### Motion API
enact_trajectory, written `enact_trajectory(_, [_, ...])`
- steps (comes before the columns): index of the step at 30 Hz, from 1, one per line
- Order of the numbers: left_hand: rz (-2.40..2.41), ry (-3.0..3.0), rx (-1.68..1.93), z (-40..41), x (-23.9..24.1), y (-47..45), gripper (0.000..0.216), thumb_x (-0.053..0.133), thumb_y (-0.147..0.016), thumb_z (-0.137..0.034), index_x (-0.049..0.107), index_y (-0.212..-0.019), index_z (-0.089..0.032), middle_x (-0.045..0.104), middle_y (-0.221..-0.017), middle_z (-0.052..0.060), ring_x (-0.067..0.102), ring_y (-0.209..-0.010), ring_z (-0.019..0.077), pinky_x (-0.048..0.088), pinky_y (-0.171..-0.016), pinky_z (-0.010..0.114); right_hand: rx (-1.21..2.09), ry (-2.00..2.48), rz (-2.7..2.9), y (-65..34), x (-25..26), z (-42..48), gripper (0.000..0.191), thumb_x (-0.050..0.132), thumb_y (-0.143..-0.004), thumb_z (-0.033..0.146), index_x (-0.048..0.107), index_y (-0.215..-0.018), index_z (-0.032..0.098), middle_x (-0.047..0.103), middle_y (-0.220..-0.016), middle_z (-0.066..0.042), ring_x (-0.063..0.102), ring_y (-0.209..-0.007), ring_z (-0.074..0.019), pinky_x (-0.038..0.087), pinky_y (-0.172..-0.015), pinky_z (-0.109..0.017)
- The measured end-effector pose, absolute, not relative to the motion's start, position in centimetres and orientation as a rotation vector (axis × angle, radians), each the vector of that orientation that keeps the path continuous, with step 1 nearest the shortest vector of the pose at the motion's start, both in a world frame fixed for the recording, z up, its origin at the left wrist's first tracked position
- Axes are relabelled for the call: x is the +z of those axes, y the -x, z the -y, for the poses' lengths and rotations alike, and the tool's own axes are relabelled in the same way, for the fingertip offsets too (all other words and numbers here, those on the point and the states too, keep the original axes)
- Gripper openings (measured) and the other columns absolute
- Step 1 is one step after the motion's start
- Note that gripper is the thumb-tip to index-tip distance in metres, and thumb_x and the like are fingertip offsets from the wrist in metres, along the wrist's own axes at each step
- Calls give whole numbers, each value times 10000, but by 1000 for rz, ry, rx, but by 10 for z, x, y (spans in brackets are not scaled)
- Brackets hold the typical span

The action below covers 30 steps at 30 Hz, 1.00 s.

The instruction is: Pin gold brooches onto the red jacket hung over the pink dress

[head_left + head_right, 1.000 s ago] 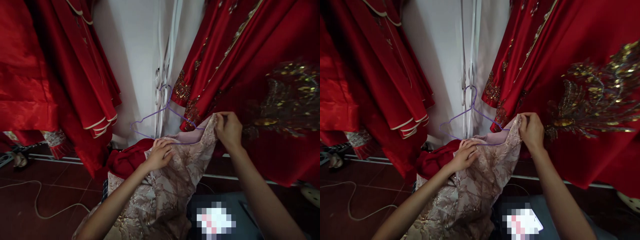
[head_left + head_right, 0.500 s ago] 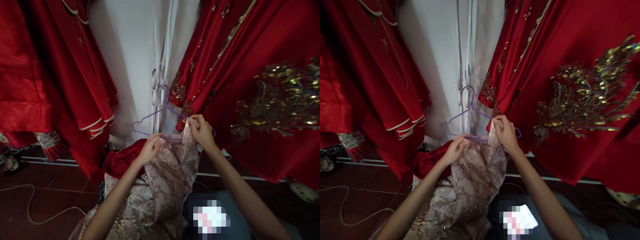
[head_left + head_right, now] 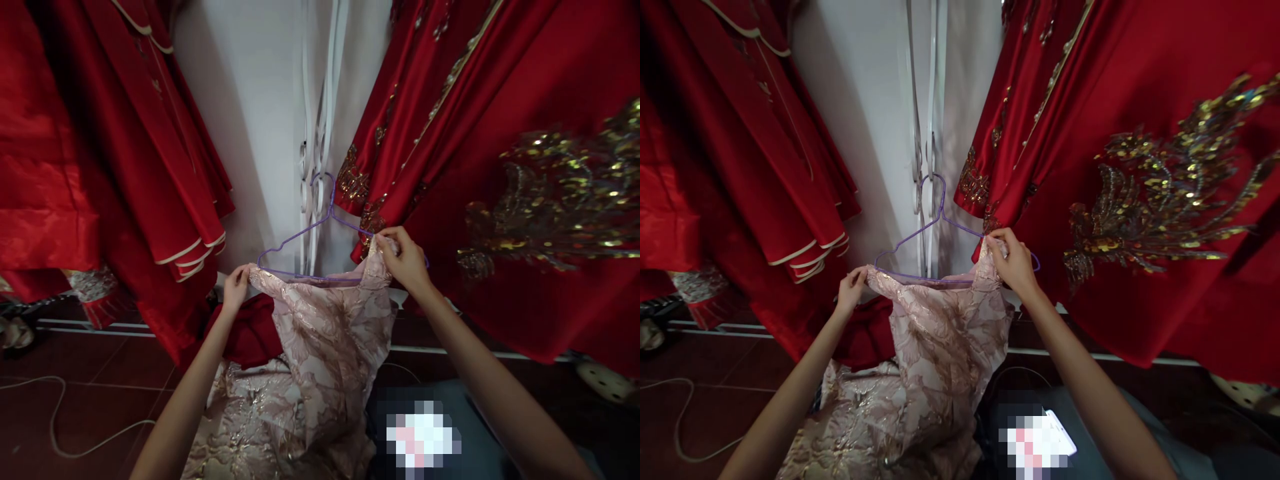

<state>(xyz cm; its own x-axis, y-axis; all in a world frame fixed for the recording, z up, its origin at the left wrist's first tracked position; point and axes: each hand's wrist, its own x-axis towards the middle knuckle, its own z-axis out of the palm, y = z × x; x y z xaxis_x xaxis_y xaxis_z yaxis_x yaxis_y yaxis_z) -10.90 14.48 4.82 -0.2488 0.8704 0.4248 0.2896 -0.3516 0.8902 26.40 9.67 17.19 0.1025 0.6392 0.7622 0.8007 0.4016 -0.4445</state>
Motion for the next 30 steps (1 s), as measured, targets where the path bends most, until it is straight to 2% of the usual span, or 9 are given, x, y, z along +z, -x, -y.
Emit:
enact_trajectory(15, [-1404, -1460, 1660, -138, 50, 107, 403, 479, -802, -479, 647, -943, -141, 676, -976, 85, 610, -918, 199, 476, -829, 315, -188, 1304, 1599, -264, 172, -98, 232, 467, -838, 432, 566, -900, 232, 665, -808, -23, 606, -678, -183, 440, -626, -280])
enact_trajectory(22, [-1301, -1771, 1676, -144, 101, 87, 335, 516, -807, -432, 678, -932, -167, 670, -993, 72, 592, -970, 202, 448, -893, 329, -113, 1278, 1636, -262, 167, -98, 227, 470, -835, 441, 558, -859, 232, 641, -746, -12, 578, -643, -170, 436, -601, -270])
enact_trajectory(25, [-1148, -1993, 1555, -143, 125, 77, 302, 524, -815, -405, 683, -944, -184, 667, -1005, 63, 586, -983, 198, 432, -918, 328, -88, 1278, 1614, -264, 165, -99, 244, 471, -829, 456, 558, -864, 231, 632, -734, -8, 560, -613, -164, 431, -573, -270])
enact_trajectory(27, [-1065, -2014, 1432, -142, 126, 79, 314, 493, -833, -393, 656, -1013, -195, 652, -1055, 57, 583, -996, 195, 434, -918, 330, -93, 1278, 1592, -266, 165, -99, 246, 480, -824, 460, 562, -867, 232, 633, -746, -10, 556, -615, -166, 435, -580, -280])
enact_trajectory(30, [-1052, -1799, 1342, -140, 97, 97, 382, 387, -865, -377, 520, -1178, -204, 624, -1100, 68, 604, -945, 183, 480, -838, 345, -94, 1282, 1586, -269, 166, -101, 241, 491, -819, 458, 565, -856, 231, 631, -745, -11, 548, -610, -163, 437, -581, -283])
